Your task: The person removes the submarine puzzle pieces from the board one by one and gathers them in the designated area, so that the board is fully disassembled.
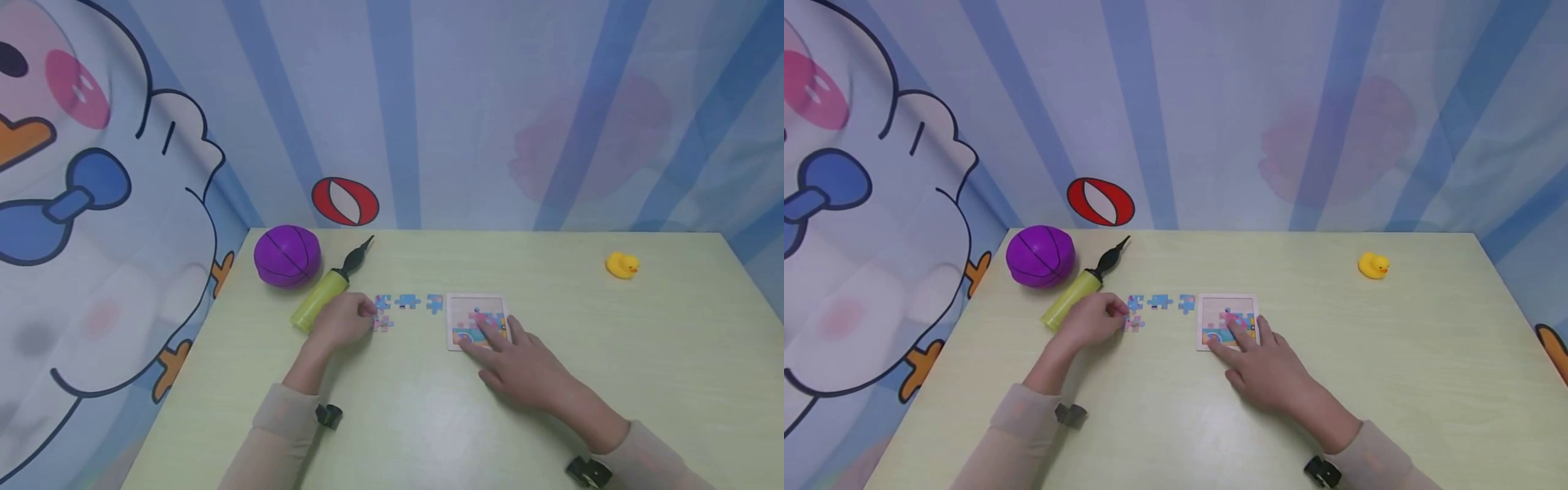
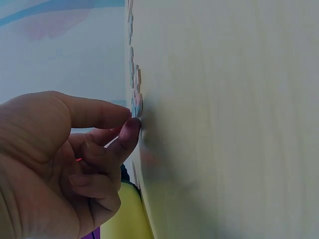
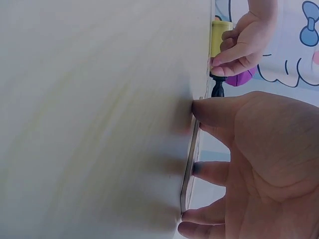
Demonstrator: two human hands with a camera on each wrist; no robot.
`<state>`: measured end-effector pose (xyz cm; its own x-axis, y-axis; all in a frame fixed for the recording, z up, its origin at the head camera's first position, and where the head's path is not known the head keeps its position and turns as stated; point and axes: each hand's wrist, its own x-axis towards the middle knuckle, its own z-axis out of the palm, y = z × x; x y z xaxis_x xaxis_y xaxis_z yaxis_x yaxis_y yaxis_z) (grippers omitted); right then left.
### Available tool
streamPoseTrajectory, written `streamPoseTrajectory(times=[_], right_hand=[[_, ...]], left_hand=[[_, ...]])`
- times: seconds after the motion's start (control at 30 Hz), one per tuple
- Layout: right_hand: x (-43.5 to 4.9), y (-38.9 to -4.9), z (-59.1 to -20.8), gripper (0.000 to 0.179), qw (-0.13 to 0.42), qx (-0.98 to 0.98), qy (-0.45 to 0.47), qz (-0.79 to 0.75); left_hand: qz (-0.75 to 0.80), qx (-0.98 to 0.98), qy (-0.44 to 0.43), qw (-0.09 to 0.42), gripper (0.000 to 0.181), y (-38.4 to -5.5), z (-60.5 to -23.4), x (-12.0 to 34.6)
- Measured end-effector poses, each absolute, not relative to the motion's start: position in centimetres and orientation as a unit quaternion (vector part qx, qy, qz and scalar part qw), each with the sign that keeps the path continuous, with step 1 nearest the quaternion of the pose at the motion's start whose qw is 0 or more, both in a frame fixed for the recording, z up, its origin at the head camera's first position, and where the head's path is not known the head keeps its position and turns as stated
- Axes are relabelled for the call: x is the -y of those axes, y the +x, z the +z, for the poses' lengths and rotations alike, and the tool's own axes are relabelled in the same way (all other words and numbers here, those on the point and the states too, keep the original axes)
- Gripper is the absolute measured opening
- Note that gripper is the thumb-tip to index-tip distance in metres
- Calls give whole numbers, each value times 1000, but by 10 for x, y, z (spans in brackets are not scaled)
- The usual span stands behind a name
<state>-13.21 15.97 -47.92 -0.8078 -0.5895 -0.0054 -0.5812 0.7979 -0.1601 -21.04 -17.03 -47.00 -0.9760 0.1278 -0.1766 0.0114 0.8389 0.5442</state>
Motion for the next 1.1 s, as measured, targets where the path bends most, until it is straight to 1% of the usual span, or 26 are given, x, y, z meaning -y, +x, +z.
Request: streamPoseTrajectory(times=[0.37,0.53,0.77,0.93,1.1], right_hand=[[-159,-132,-478,53,29,-947,-309,-77],[-159,-132,-480,53,22,-948,-309,-76],[-165,-131,-482,56,26,-954,-288,-85],[-170,-131,-480,57,36,-955,-281,-88],[-174,-131,-480,55,54,-953,-281,-98]], left_hand=[[282,-955,47,82,20,-209,-458,158],[283,-953,66,86,19,-209,-452,145],[279,-951,88,99,16,-210,-455,123],[272,-950,104,109,18,-211,-457,103],[274,-947,130,103,17,-214,-459,87]])
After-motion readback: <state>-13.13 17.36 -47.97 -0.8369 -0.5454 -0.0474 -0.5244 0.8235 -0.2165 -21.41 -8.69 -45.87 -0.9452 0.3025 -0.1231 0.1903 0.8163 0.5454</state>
